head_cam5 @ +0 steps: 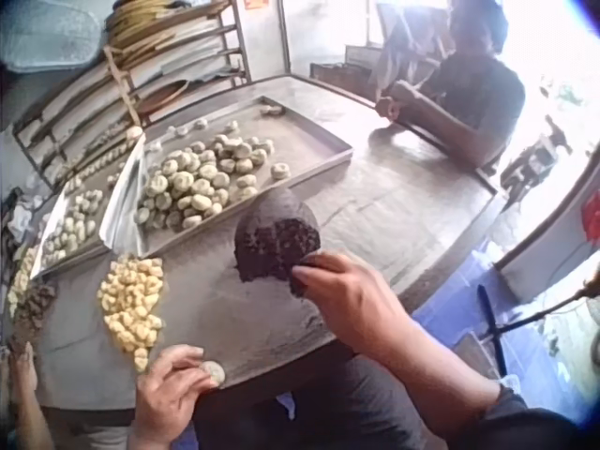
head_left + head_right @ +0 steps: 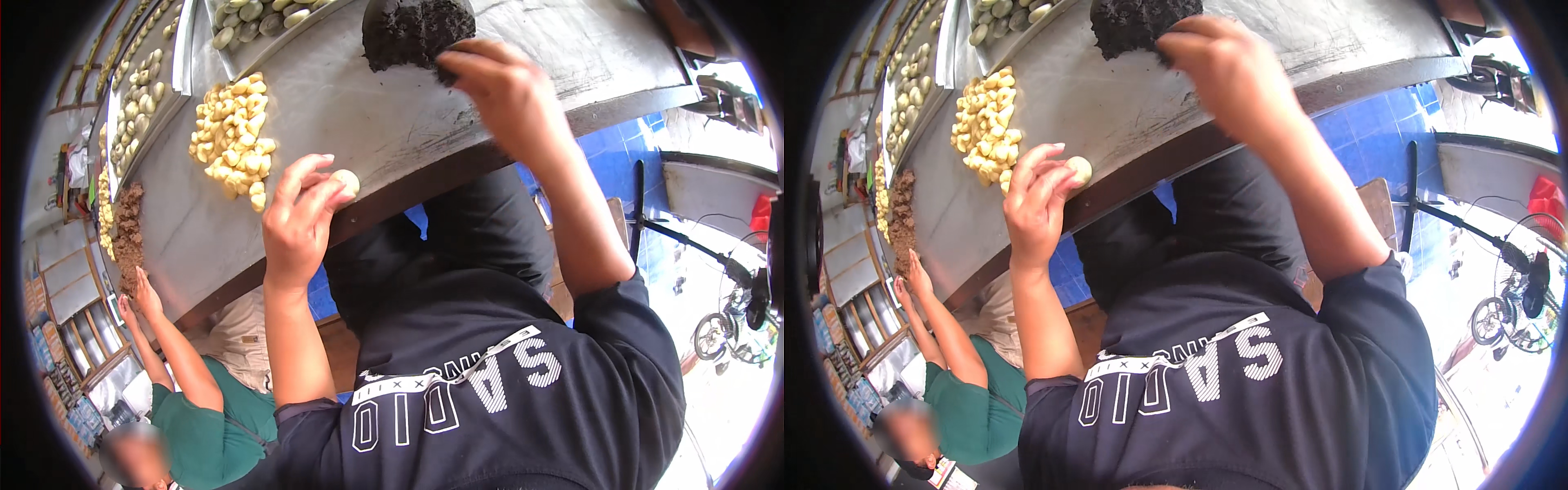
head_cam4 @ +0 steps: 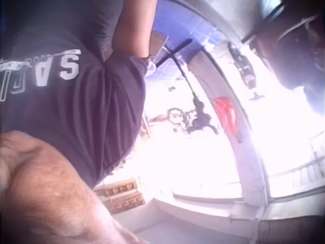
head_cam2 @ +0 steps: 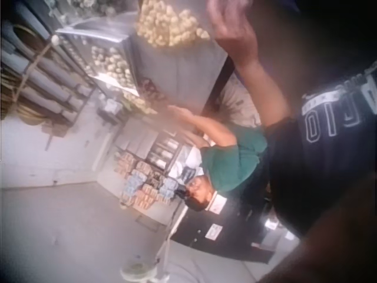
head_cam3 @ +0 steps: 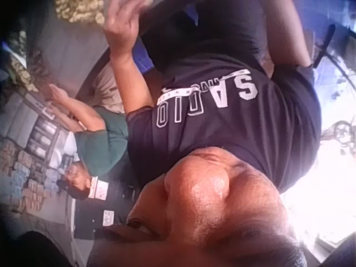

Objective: The person pinches off small pieces of dark dough and light dough by hand, flattens a light piece, and wraps it around a dark piece to form a two-toned ball.

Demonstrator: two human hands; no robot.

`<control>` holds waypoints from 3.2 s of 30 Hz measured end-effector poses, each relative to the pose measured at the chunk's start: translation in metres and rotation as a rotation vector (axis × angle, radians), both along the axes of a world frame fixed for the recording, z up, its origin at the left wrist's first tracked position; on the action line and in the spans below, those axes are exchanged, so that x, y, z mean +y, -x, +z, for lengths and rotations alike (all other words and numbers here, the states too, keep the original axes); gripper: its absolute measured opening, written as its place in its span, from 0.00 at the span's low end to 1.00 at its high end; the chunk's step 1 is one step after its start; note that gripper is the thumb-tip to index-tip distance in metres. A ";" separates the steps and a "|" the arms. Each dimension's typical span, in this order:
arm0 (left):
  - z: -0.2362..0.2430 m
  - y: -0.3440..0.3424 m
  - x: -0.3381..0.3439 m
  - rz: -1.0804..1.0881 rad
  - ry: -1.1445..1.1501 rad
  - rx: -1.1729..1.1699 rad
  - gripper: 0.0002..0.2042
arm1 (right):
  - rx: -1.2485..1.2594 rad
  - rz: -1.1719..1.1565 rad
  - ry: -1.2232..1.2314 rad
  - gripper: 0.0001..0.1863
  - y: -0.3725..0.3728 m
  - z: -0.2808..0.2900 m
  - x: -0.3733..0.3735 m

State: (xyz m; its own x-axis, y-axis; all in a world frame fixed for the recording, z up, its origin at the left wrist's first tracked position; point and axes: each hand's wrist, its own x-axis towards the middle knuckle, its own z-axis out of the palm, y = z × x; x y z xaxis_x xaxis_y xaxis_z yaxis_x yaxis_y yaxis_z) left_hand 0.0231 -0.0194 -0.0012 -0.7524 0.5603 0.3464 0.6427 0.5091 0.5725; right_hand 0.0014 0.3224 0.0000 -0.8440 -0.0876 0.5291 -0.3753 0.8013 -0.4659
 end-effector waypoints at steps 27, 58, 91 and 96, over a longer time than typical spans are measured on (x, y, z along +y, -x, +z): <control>0.013 0.016 0.013 0.047 0.002 -0.215 0.08 | -0.027 0.107 -0.148 0.16 -0.017 0.003 -0.007; -0.005 0.006 0.042 0.181 -0.243 -0.112 0.13 | 0.053 0.239 0.041 0.13 -0.003 -0.016 -0.021; 0.053 0.222 -0.053 0.179 -0.269 -0.112 0.21 | 0.090 0.200 0.034 0.15 -0.013 0.004 -0.023; 0.071 0.104 -0.045 0.155 -0.034 0.062 0.15 | -0.143 0.132 -0.067 0.15 -0.011 -0.012 -0.009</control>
